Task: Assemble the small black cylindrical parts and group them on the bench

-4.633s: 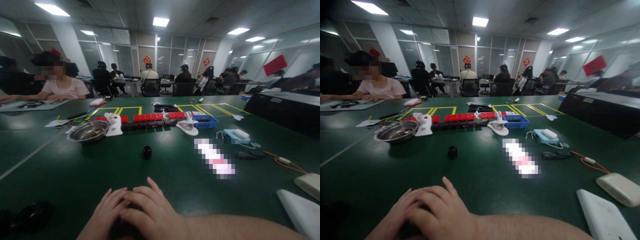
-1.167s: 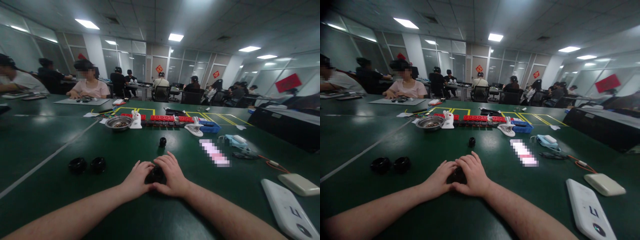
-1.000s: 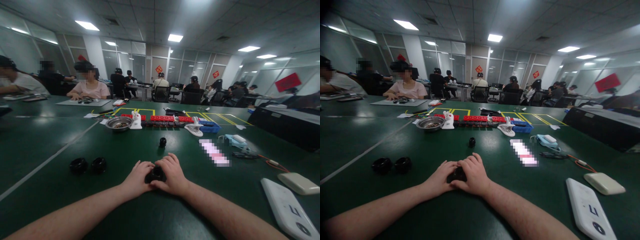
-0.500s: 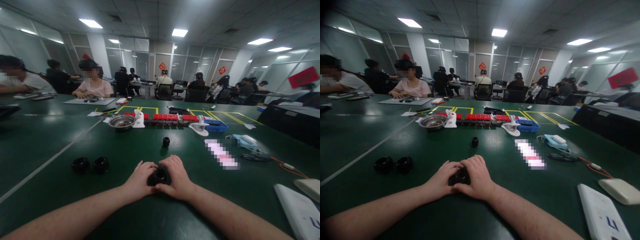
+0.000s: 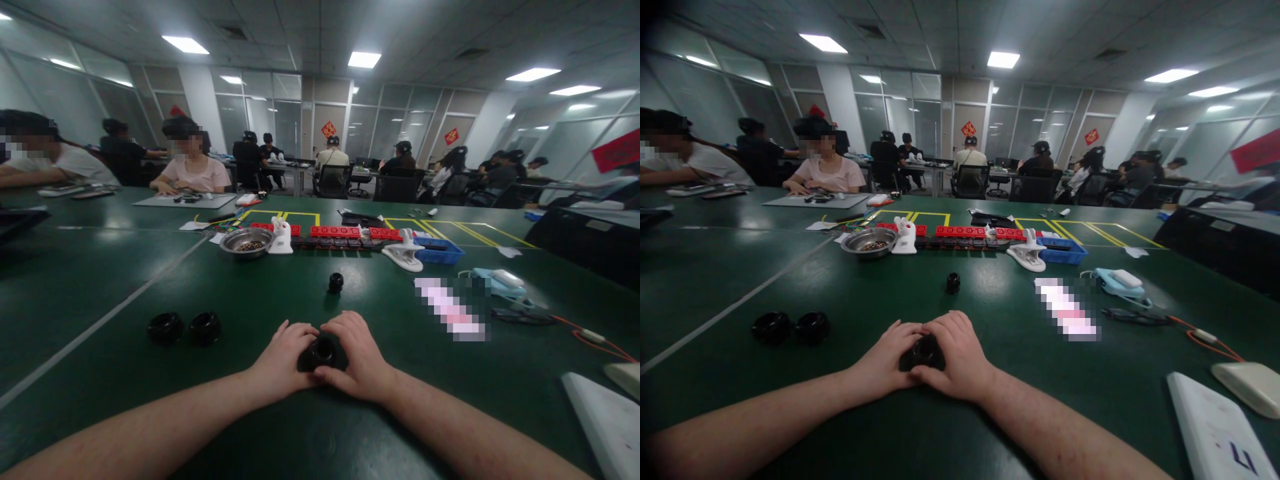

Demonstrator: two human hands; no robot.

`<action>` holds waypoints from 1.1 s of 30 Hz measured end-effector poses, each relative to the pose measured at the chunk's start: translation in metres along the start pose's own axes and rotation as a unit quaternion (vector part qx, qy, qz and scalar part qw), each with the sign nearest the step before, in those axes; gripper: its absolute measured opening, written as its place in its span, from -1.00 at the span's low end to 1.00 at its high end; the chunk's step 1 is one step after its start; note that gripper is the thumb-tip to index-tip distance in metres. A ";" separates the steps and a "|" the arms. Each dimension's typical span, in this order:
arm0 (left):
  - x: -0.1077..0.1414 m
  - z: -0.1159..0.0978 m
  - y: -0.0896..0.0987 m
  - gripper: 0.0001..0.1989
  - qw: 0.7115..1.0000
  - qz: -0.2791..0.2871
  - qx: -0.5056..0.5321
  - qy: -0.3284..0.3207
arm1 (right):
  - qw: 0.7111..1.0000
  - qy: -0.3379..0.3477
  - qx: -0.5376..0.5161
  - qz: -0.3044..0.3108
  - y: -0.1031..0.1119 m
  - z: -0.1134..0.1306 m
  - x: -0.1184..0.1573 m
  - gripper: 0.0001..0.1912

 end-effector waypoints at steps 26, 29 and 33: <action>0.000 0.005 -0.002 -0.48 1.000 0.008 -0.011 0.001 | 1.000 0.008 -0.022 0.018 -0.004 0.000 0.000 -0.42; 0.001 0.002 -0.001 -0.55 1.000 0.004 -0.012 0.004 | 0.998 0.016 -0.040 0.041 -0.007 0.003 0.000 -0.56; 0.000 0.000 0.000 -0.52 1.000 0.001 -0.001 0.002 | 0.996 0.037 -0.066 0.045 -0.006 0.006 0.001 -0.51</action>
Point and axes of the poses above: each hand's wrist, its own x-axis away from the middle knuckle, its own y-axis out of the back of the hand, z = x × y, the point moved 9 cm from there along -x, towards the middle knuckle, and after that the axes turned 14 degrees about x, right-handed, at the moved point
